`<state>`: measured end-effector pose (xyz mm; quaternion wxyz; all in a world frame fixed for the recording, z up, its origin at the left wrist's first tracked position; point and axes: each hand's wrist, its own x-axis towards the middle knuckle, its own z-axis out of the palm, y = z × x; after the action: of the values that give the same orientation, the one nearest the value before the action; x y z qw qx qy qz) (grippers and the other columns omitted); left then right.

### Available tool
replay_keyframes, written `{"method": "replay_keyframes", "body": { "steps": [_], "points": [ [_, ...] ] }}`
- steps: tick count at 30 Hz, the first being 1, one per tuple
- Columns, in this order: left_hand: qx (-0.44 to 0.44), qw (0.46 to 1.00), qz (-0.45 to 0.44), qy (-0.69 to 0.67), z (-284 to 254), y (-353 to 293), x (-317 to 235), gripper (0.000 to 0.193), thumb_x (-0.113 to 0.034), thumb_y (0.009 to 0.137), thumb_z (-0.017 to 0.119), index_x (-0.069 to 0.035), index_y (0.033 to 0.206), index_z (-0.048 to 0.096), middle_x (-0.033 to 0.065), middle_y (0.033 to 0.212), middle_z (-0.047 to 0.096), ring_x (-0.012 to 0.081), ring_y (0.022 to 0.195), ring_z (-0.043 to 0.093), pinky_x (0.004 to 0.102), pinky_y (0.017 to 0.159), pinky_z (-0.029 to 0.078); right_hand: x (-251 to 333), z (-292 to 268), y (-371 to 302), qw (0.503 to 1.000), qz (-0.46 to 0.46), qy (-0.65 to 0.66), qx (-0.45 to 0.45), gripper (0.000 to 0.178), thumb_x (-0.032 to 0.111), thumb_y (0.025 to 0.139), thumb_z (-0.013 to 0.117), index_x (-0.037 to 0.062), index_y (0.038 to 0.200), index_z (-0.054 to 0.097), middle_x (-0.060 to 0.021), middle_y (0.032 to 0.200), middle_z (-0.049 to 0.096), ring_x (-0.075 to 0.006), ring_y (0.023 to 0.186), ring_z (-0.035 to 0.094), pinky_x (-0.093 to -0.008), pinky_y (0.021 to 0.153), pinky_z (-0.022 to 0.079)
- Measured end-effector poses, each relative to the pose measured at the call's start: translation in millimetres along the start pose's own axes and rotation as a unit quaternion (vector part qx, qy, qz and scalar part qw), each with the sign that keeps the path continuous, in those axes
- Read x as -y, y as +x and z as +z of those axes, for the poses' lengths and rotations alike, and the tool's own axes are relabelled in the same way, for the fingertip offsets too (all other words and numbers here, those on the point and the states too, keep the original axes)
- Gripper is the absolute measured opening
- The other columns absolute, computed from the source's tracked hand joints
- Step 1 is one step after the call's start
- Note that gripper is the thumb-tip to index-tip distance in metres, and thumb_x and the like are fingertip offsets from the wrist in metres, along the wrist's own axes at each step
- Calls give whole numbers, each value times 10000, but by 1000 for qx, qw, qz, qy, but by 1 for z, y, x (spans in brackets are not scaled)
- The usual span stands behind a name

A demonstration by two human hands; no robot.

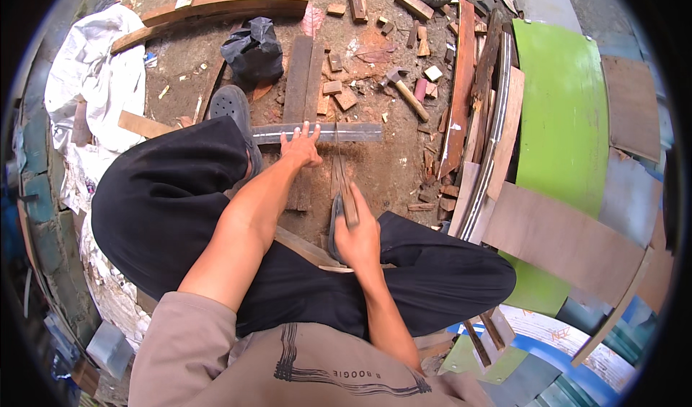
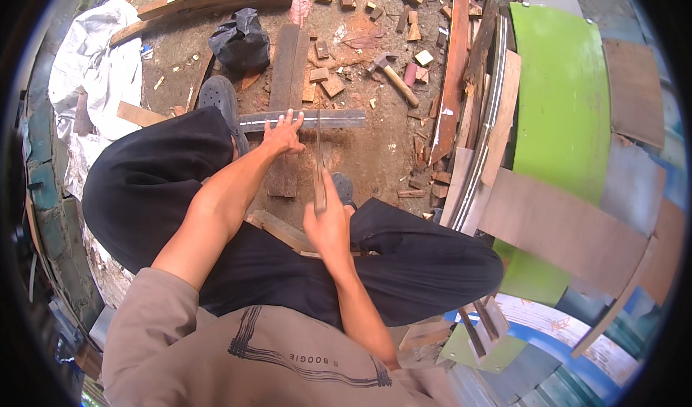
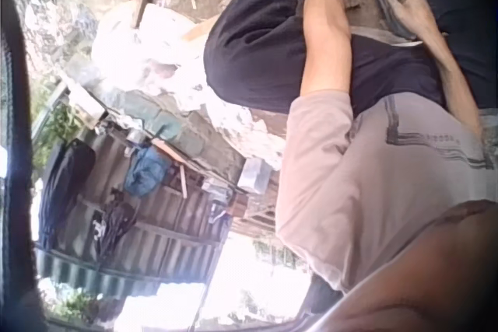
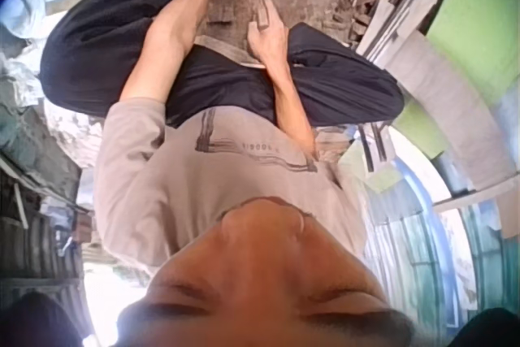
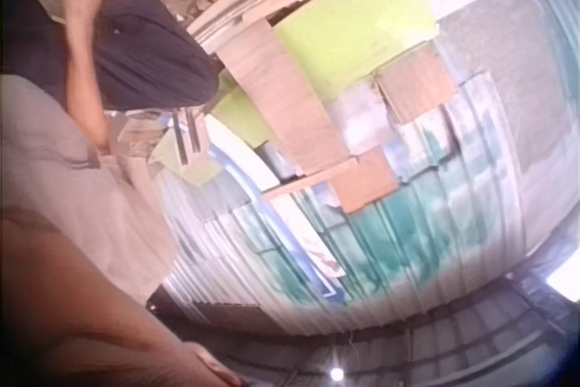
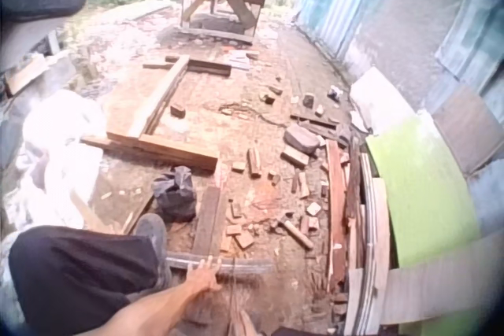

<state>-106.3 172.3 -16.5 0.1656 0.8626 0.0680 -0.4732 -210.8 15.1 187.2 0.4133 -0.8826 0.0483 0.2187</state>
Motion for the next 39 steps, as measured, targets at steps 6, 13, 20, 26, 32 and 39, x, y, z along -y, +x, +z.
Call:
{"method": "replay_keyframes", "body": {
  "steps": [6,13,20,26,32,39],
  "points": [
    [-8,1000,1,3,2,5,-3,984,-366,815,638,-293,1593,39,40,1670,17,260,1527,125,573,1204,97,-8,5,18,1000,23,9,-10,595,50,818,569,39,1407,489,-288,1181,639,-416,1105,636,-406,913,509],
    [-17,1000,6,10,-3,7,2,1003,-403,804,657,-291,1594,48,41,1670,29,268,1523,147,583,1201,92,16,-14,-30,997,37,73,6,588,25,825,543,-8,1407,468,-295,1155,648,-397,1108,646,-383,934,496],
    [-8,1000,7,17,-8,3,-9,976,-403,830,638,-292,1593,40,35,1670,26,267,1524,140,582,1203,85,-8,10,53,997,45,64,-21,582,64,826,570,30,1401,487,-296,1150,641,-437,1069,635,-412,912,504],
    [-16,1000,-2,16,-3,7,2,977,-396,834,636,-297,1593,29,34,1670,10,263,1524,138,579,1205,87,2,-8,-29,996,0,85,-28,597,65,816,589,31,1402,485,-323,1141,632,-444,1088,622,-427,919,500],
    [-11,1000,6,27,-7,6,-11,1003,-404,814,652,-291,1594,32,41,1670,6,271,1524,140,578,1202,98,-17,15,61,999,33,34,-20,631,58,822,614,33,1428,442,-326,1097,642,-484,983,630,-467,841,527],
    [-10,999,0,30,-7,7,0,992,-429,819,633,-278,1595,34,61,1669,9,286,1524,131,584,1202,99,-4,1,16,999,-6,34,-23,626,57,823,603,30,1426,437,-335,931,654,-498,907,636,-507,777,513]
  ]
}}
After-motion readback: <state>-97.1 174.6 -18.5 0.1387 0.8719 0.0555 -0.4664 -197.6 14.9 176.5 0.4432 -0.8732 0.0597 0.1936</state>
